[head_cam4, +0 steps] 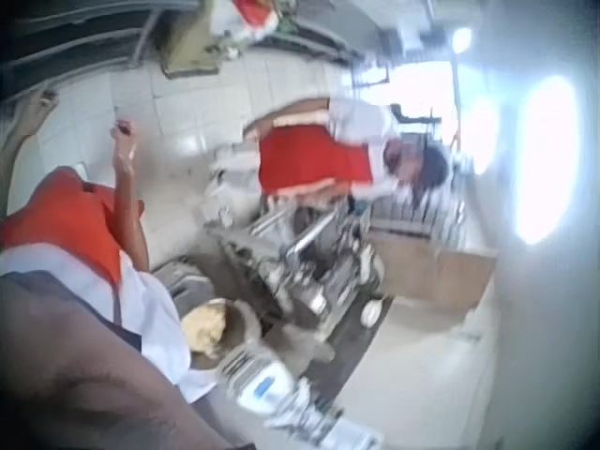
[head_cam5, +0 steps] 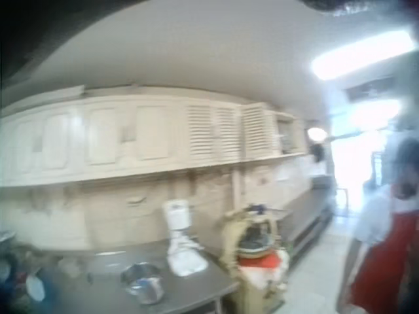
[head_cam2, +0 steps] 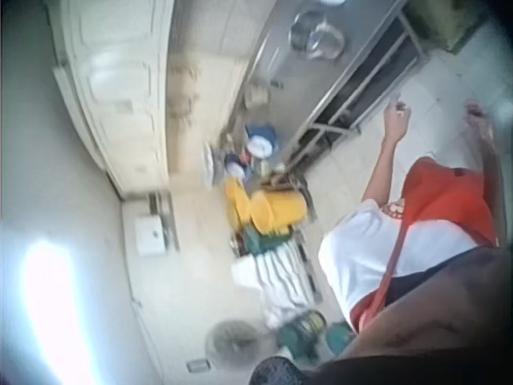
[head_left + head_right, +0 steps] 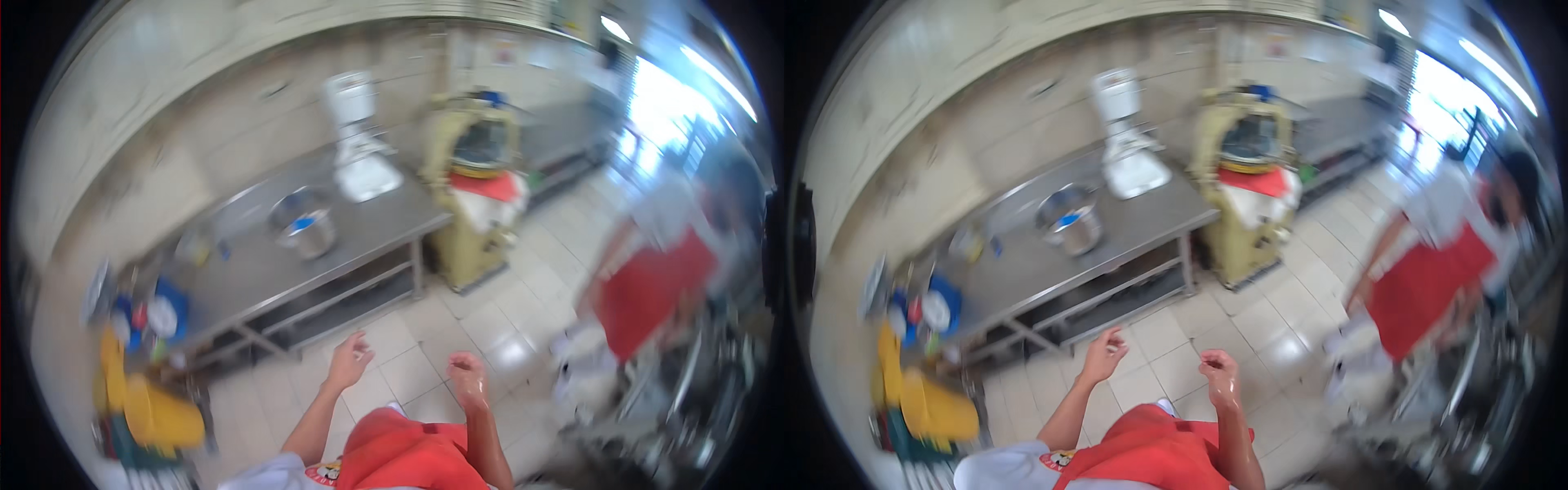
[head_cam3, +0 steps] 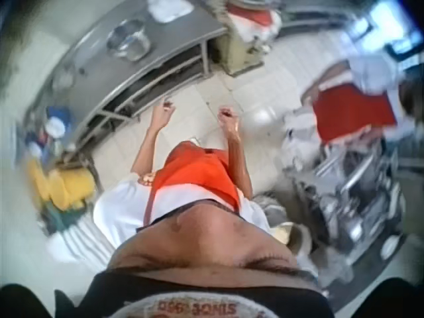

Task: The person mixes dough in a stand mixer, scrapes the bowl with a blue scraper, and then removes the dough from the bowl to place it on a metal counter.

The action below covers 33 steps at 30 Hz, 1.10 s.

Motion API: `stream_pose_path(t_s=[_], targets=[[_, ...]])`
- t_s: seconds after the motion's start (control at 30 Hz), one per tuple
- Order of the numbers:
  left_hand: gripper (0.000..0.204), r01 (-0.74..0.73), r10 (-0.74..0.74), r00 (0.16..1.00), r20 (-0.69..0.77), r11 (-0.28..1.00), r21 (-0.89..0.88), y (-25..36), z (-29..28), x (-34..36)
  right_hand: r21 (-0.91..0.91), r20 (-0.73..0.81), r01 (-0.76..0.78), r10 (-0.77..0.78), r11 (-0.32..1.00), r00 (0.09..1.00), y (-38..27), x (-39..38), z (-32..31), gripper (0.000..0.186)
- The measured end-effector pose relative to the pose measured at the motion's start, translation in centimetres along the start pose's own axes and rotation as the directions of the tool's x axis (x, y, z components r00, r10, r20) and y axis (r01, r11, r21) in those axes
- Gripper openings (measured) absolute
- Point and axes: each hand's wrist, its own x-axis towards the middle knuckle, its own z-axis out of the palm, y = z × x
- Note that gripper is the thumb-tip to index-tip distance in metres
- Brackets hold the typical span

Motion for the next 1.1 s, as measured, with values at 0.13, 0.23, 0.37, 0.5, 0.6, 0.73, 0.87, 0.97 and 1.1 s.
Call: stream_pose_path(t_s=[0.13, 0.23, 0.37, 0.5, 0.6, 0.73, 0.87, 0.97, 1.1], targets=[[0.049, 0.136, -0.142, 0.979, -0.149, 0.989, -0.051, -6.7, -7.1, -0.5, 0.138, 0.270, -0.213, 0.170, 0.967, 0.948, 3.3, 5.2, 11.7, 0.019], [0.045, 0.265, -0.279, 0.934, -0.222, 0.960, -0.089, -12.8, -10.3, -1.1, -0.023, 0.441, -0.186, 0.177, 0.982, 0.880, 4.2, 10.7, 21.2, 0.018], [0.041, 0.356, -0.408, 0.844, -0.349, 0.912, -0.205, -16.9, -14.2, 2.1, -0.336, 0.624, 0.201, 0.058, 0.920, 0.779, 0.1, 21.1, 36.5, 0.020], [0.038, 0.356, -0.457, 0.760, -0.462, 0.887, -0.294, -20.5, -17.2, 9.2, -0.542, 0.767, 0.609, 0.045, 0.578, 0.640, 0.3, 33.6, 53.8, 0.042], [0.039, 0.300, -0.465, 0.718, -0.519, 0.878, -0.372, -21.8, -19.9, 17.3, -0.702, 0.685, 0.703, 0.385, 0.118, 0.619, 8.5, 42.1, 62.0, 0.085], [0.034, 0.231, -0.464, 0.581, -0.669, 0.882, -0.411, -23.4, -26.8, 27.1, -0.542, 0.460, 0.804, 0.715, -0.244, 0.527, 12.9, 44.9, 66.7, 0.082], [0.036, 0.255, -0.532, 0.448, -0.719, 0.846, -0.468, -28.2, -32.4, 33.9, -0.676, 0.555, 0.720, 0.751, 0.157, 0.357, 7.6, 48.3, 66.1, 0.073], [0.045, 0.270, -0.491, 0.534, -0.688, 0.870, -0.412, -29.5, -33.8, 38.7, -0.676, 0.733, 0.472, 0.583, 0.567, 0.349, 0.0, 54.0, 63.2, 0.070], [0.045, 0.260, -0.527, 0.724, -0.446, 0.806, -0.531, -32.4, -33.5, 42.6, -0.792, 0.375, 0.227, 0.159, 0.566, 0.913, -2.5, 63.9, 56.8, 0.064]])
